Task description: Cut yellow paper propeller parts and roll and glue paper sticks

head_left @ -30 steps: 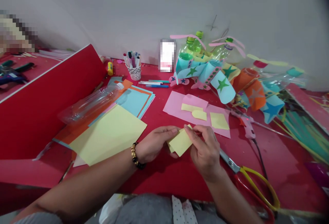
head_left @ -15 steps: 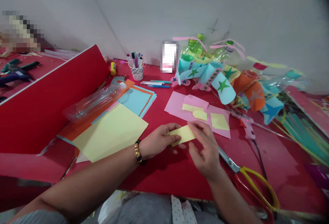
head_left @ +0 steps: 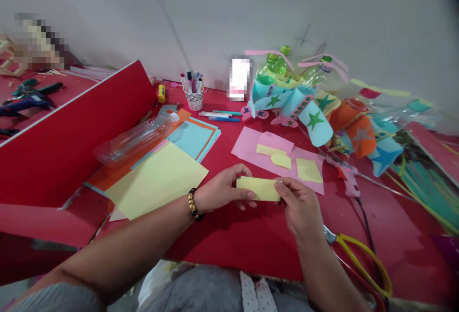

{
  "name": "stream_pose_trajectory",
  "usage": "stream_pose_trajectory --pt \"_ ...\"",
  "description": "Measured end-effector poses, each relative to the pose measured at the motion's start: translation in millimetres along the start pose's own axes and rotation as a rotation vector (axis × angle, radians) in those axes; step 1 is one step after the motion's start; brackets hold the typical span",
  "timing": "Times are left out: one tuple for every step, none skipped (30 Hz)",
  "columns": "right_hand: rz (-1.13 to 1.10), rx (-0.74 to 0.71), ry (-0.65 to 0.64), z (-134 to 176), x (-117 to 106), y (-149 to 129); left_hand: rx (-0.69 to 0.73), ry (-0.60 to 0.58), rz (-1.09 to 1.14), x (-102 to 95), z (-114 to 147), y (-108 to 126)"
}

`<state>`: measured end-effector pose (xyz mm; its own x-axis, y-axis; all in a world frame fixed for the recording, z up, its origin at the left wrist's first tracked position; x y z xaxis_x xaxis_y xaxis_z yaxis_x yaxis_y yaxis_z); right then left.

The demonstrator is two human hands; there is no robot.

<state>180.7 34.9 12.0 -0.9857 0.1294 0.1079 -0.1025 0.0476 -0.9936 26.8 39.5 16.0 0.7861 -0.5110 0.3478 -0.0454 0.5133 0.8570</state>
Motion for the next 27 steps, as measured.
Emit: stream_pose_trajectory --pt "0.012 -0.008 0.019 -0.3 -1.9 -0.6 0.001 0.023 0.007 -2.3 -0.7 -0.1" --pt "0.023 -0.015 0.031 -0.4 -3.3 -0.8 0.005 0.044 0.012 -4.3 -1.3 -0.3" --pt "0.032 -0.02 0.038 -0.4 -4.1 -0.7 0.008 0.062 0.013 -6.0 -1.8 -0.6" --pt "0.037 -0.02 0.04 -0.3 -4.4 -0.3 0.012 0.08 0.011 -7.7 -2.1 -1.0" --pt "0.038 -0.015 0.037 -0.1 -4.2 0.4 0.016 0.096 0.007 -9.1 -2.1 -1.2" --pt "0.034 -0.007 0.033 0.1 -3.6 1.2 0.022 0.11 0.005 -10.4 -2.0 -1.1" --pt "0.023 0.003 0.026 0.3 -2.7 1.8 0.028 0.123 0.006 -11.7 -1.7 -0.8" --pt "0.007 0.015 0.017 0.4 -1.3 2.4 0.033 0.134 0.008 -12.9 -1.3 -0.3" --pt "-0.007 0.027 0.007 0.5 0.2 2.8 0.037 0.143 0.011 -13.9 -0.9 0.2" --pt "-0.016 0.04 -0.003 0.6 1.5 3.1 0.041 0.151 0.015 -14.9 -0.4 0.8" --pt "-0.017 0.051 -0.009 0.5 2.3 3.4 0.046 0.158 0.018 -15.9 -0.1 1.5" --pt "-0.007 0.059 -0.013 0.4 2.5 3.4 0.049 0.166 0.021 -17.1 0.2 2.0" --pt "0.012 0.064 -0.017 0.3 2.4 3.4 0.053 0.171 0.022 -18.1 0.2 2.3" --pt "0.035 0.065 -0.019 0.2 2.0 3.3 0.057 0.175 0.023 -19.2 0.1 2.4" --pt "0.058 0.063 -0.021 0.1 1.4 3.2 0.058 0.178 0.023 -20.1 -0.2 2.2" --pt "0.077 0.058 -0.023 0.1 0.8 3.2 0.06 0.179 0.024 -21.1 -0.6 1.8" --pt "0.093 0.053 -0.024 0.2 0.2 3.3 0.06 0.181 0.027 -22.0 -1.1 1.0" --pt "0.102 0.051 -0.024 0.4 -0.4 3.9 0.059 0.184 0.034 -23.2 -1.5 0.1" --pt "0.106 0.051 -0.017 0.6 -1.3 4.6 0.058 0.19 0.044 -24.4 -2.0 -0.8" --pt "0.108 0.053 -0.011 1.0 -2.1 5.6 0.058 0.195 0.055 -25.5 -2.3 -1.6" --pt "0.108 0.055 -0.007 1.4 -2.8 6.5 0.057 0.201 0.064 -26.5 -2.5 -2.3" --pt "0.109 0.059 -0.007 1.9 -2.9 7.4 0.057 0.208 0.07 -27.2 -2.5 -2.7" --pt "0.11 0.064 -0.012 2.3 -2.7 8.2 0.057 0.214 0.075 -27.7 -2.5 -2.9" --pt "0.111 0.066 -0.017 2.6 -2.4 8.6 0.059 0.219 0.079 -28.0 -2.3 -2.7" --pt "0.11 0.066 -0.023 2.8 -2.1 8.7 0.058 0.225 0.081 -28.3 -2.1 -2.6" --pt "0.109 0.065 -0.026 2.9 -2.0 8.6 0.056 0.231 0.085 -28.4 -1.8 -2.5" --pt "0.109 0.061 -0.022 2.9 -2.4 8.1 0.055 0.236 0.087 -28.6 -1.5 -2.3"
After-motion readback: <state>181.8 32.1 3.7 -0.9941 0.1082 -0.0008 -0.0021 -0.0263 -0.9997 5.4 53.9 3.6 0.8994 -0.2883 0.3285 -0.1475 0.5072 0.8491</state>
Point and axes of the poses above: each hand's wrist, its own z-axis away from the middle knuckle, its own x-axis out of the palm, y = z × x, the point moved 9 cm from there along -z, towards the middle knuckle, and after that the axes turned 10 degrees about -x, right-handed, at the moved point
